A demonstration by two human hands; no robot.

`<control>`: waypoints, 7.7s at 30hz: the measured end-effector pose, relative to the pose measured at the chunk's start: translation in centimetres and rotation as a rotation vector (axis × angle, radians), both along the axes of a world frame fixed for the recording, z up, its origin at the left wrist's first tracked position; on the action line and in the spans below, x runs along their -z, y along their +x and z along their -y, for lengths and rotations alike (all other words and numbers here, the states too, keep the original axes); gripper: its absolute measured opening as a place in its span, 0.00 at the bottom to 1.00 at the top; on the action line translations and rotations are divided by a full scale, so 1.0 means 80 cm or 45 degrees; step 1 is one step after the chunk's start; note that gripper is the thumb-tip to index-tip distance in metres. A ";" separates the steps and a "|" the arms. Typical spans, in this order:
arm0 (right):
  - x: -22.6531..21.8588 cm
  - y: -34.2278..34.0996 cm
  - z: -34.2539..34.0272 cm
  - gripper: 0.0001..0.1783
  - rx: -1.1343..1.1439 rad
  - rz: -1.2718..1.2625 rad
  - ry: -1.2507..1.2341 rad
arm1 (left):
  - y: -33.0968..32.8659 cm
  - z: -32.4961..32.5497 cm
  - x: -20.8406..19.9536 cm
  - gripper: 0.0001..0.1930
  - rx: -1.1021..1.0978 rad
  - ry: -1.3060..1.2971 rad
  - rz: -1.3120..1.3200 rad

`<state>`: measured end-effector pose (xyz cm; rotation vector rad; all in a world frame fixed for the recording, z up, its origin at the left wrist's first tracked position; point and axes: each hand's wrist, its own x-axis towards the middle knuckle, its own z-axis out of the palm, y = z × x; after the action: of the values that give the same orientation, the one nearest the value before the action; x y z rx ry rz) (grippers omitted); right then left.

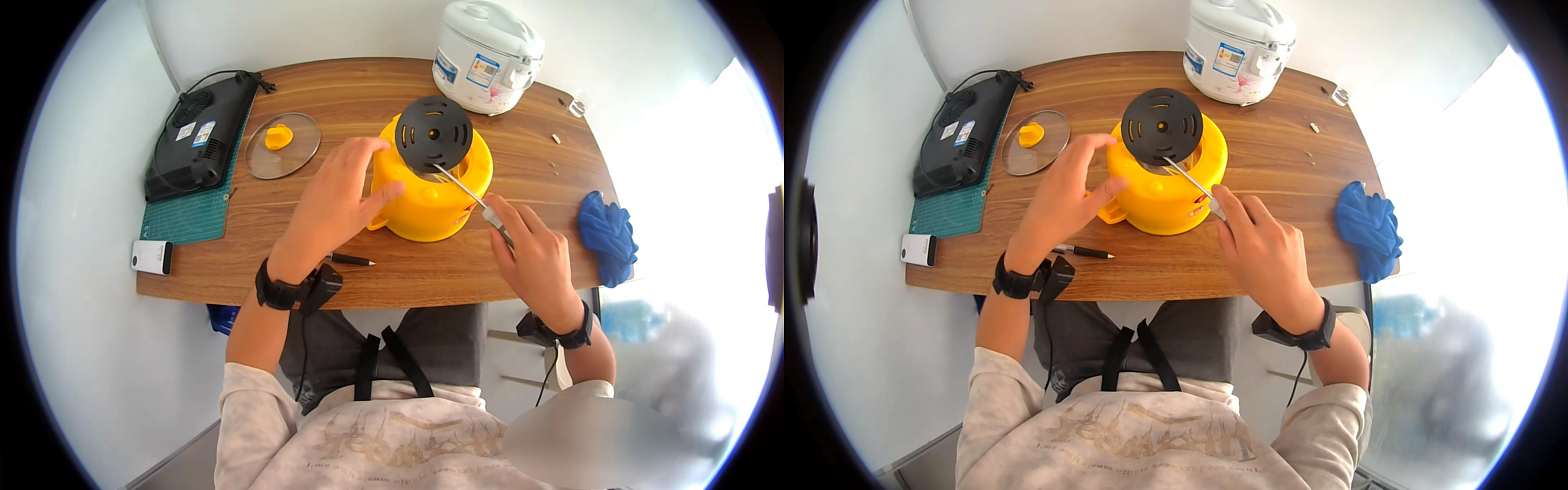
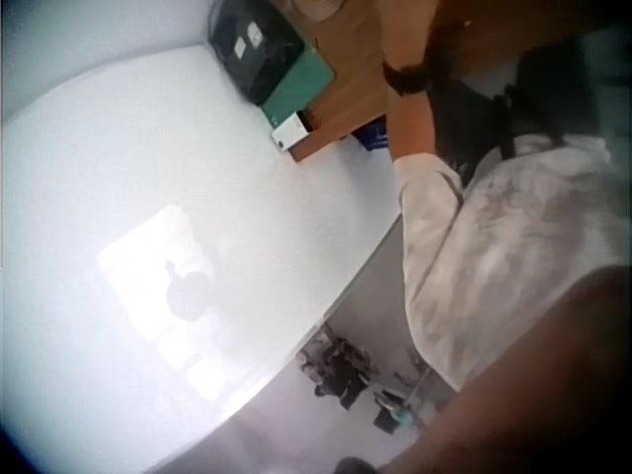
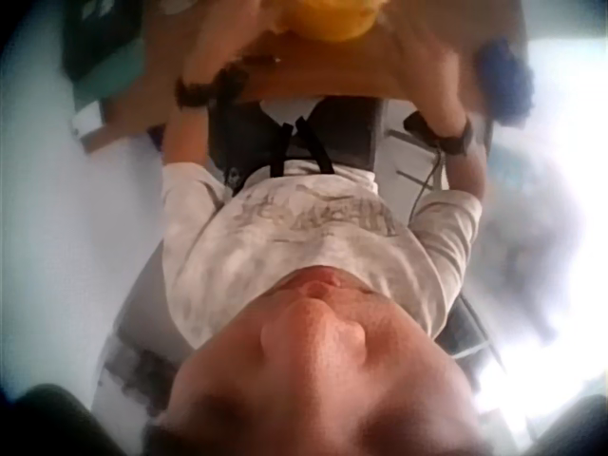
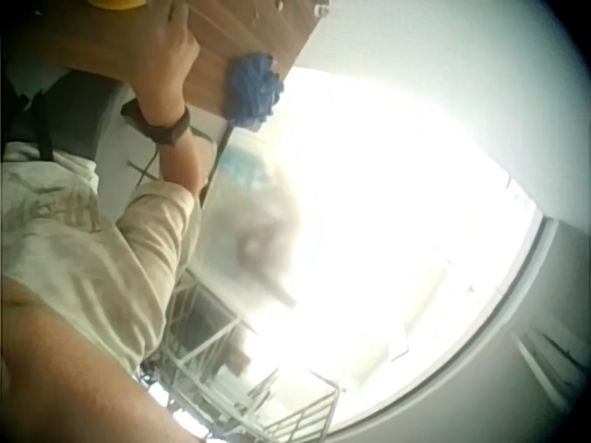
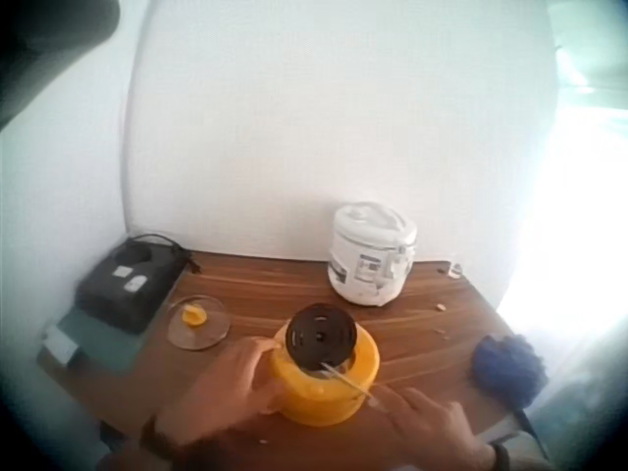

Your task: The person disassembles a yellow kettle by removing screws from the base, detaches the bottom cover, and then reassembles it by replacing the cover and tightening the screws.

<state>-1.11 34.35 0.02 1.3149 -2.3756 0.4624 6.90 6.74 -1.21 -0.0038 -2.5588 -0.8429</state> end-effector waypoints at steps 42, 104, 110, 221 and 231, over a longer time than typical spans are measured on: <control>0.002 0.097 0.053 0.26 -0.410 0.160 -0.118 | 0.124 -0.019 0.004 0.16 -0.526 0.197 -0.316; 0.080 -0.169 0.057 0.20 0.032 1.018 -1.391 | 0.115 0.032 0.064 0.12 -0.016 -0.372 0.299; 0.081 -0.168 0.060 0.20 0.040 1.034 -1.395 | 0.120 0.032 0.059 0.10 0.008 -0.290 0.396; 0.079 -0.172 0.177 0.51 0.273 0.625 0.037 | -0.020 0.024 0.058 0.15 -0.136 0.321 0.157; 0.044 -0.132 0.166 0.27 0.236 0.576 0.084 | 0.155 0.072 0.064 0.10 -0.669 -0.456 0.232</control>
<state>-11.69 21.07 -3.49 1.0888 -2.8713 0.6901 19.29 0.96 -6.31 0.6297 -2.6473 -0.1908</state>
